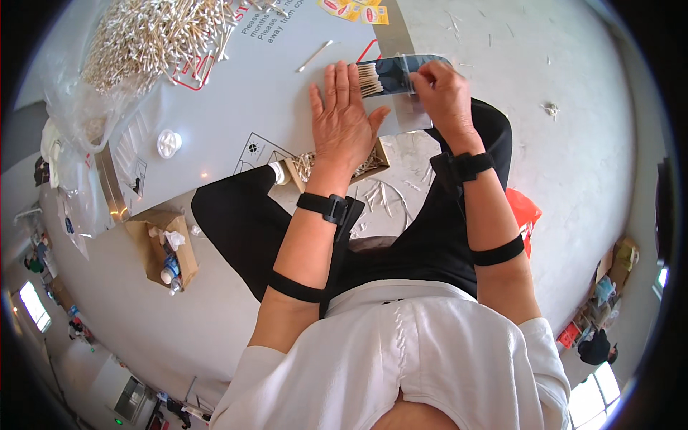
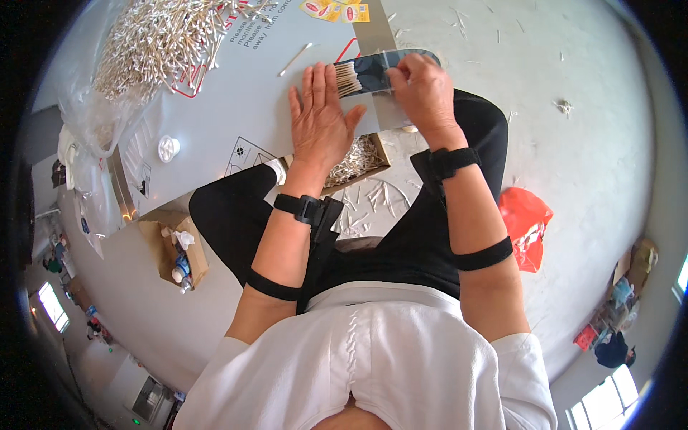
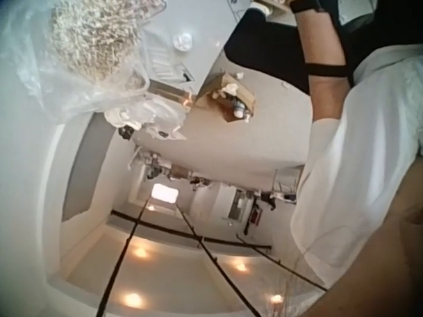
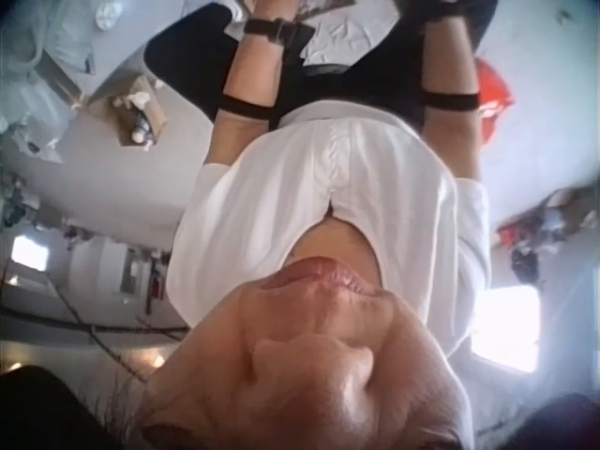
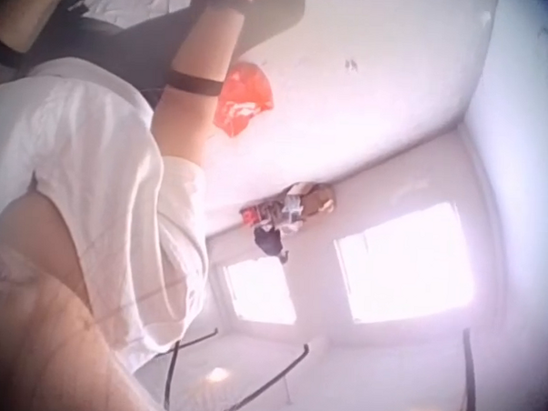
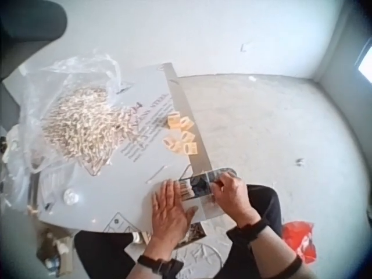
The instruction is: Packing cotton swabs into plastic containers and labeling them.
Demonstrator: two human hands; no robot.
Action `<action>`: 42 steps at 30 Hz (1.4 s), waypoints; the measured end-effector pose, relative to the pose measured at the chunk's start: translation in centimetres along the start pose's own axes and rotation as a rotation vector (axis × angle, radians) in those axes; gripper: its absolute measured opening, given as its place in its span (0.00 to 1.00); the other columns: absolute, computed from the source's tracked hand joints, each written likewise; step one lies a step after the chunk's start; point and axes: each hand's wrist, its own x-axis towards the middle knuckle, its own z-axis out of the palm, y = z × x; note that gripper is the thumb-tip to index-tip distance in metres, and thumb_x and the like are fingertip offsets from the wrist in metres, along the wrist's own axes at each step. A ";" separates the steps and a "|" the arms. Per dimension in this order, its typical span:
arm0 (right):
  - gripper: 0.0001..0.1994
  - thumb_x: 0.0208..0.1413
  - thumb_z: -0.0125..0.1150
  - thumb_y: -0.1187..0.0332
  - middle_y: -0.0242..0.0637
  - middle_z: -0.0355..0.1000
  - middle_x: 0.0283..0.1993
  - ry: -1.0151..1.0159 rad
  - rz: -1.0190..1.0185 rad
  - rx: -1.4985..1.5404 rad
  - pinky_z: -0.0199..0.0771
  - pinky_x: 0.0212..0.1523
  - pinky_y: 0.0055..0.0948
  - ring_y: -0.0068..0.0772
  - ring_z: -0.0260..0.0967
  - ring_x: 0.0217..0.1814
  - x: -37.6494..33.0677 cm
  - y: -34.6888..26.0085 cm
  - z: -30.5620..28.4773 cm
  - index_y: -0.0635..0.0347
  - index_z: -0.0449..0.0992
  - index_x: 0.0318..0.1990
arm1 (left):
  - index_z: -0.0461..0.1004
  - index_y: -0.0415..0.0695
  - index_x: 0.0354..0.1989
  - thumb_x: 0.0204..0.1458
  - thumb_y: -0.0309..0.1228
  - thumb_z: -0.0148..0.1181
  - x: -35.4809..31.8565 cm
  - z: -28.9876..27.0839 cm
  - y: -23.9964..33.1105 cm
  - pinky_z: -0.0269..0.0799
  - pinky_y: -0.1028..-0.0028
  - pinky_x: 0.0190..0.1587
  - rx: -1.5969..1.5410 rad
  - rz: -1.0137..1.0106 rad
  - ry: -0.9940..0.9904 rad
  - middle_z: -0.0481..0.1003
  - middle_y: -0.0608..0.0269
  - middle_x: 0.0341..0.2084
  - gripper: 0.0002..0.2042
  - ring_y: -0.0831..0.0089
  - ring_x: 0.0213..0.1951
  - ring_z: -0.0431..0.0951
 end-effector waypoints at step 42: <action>0.10 0.56 0.67 0.62 0.30 0.75 0.30 0.062 0.939 1.741 0.58 0.23 0.22 0.23 0.68 0.27 0.5 5.0 3.0 0.57 0.77 0.36 | 0.45 0.34 0.71 0.68 0.39 0.40 4.5 2.0 4.7 0.45 0.64 0.71 -1.073 -0.186 0.298 0.44 0.48 0.71 0.29 0.61 0.72 0.47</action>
